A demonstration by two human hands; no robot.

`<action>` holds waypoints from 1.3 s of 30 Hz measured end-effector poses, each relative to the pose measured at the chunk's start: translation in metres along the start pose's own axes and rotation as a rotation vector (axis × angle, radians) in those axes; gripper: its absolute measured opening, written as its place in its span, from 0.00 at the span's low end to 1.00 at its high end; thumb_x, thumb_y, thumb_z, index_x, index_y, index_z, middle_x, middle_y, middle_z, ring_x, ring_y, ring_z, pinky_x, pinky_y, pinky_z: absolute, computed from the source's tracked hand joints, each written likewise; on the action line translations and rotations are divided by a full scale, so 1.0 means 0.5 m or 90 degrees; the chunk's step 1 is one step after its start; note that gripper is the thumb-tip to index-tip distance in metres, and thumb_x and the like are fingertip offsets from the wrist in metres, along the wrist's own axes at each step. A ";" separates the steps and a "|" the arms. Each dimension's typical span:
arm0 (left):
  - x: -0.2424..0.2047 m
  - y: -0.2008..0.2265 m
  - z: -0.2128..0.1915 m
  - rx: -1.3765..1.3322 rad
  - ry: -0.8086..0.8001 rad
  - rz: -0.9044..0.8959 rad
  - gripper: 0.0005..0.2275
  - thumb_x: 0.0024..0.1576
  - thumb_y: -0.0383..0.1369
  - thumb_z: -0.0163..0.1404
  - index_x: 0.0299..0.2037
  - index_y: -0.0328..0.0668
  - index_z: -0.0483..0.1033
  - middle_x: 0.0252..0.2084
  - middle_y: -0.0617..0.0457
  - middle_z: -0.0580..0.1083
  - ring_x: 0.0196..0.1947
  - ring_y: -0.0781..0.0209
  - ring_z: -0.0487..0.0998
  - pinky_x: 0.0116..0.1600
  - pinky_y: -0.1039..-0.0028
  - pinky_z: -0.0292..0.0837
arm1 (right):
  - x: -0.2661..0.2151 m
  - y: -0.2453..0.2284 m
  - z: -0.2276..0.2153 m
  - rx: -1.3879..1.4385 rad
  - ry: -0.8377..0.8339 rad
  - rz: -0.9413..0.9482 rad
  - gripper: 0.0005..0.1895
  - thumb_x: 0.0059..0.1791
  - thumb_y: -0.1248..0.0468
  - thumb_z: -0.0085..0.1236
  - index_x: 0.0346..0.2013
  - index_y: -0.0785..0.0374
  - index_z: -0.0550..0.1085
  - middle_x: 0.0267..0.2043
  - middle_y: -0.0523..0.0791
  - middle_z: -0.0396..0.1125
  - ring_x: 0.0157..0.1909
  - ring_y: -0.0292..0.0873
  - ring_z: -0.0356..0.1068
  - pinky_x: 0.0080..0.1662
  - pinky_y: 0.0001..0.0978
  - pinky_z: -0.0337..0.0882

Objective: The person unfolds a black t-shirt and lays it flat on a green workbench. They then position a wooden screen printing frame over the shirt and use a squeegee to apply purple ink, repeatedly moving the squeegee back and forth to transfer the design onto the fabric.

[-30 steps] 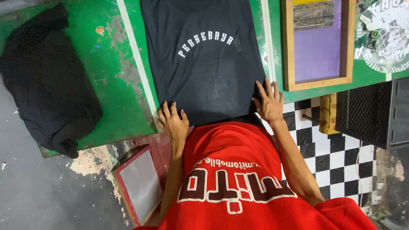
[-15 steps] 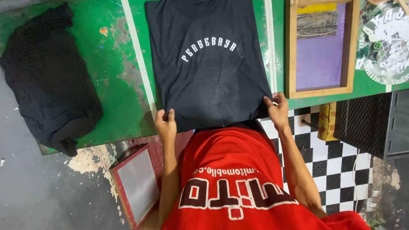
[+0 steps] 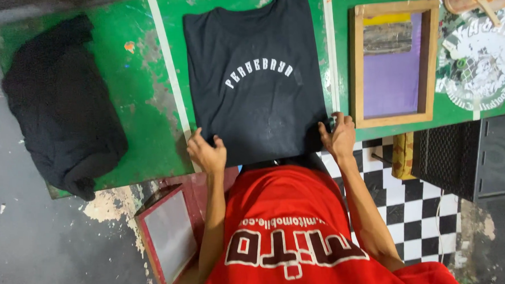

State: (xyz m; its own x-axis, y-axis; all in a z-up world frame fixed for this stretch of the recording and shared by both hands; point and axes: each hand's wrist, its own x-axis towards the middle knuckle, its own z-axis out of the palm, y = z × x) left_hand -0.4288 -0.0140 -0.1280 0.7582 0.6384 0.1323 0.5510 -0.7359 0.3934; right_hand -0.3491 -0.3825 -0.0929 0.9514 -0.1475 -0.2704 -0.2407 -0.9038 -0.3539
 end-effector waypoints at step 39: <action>-0.085 0.628 0.090 -0.215 -0.190 0.399 0.08 0.57 0.36 0.54 0.46 0.53 0.82 0.43 0.57 0.77 0.40 0.54 0.81 0.42 0.65 0.78 | 0.164 0.134 -0.239 0.312 0.054 -0.013 0.17 0.50 0.51 0.64 0.50 0.54 0.77 0.38 0.48 0.73 0.42 0.49 0.75 0.45 0.43 0.74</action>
State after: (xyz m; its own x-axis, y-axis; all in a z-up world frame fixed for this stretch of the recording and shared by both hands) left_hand -0.2724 -0.2822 -0.0511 0.9817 0.0023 0.1904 -0.1123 -0.8004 0.5888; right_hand -0.2642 -0.5032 -0.0317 0.9642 -0.1825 -0.1922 -0.2645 -0.6142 -0.7435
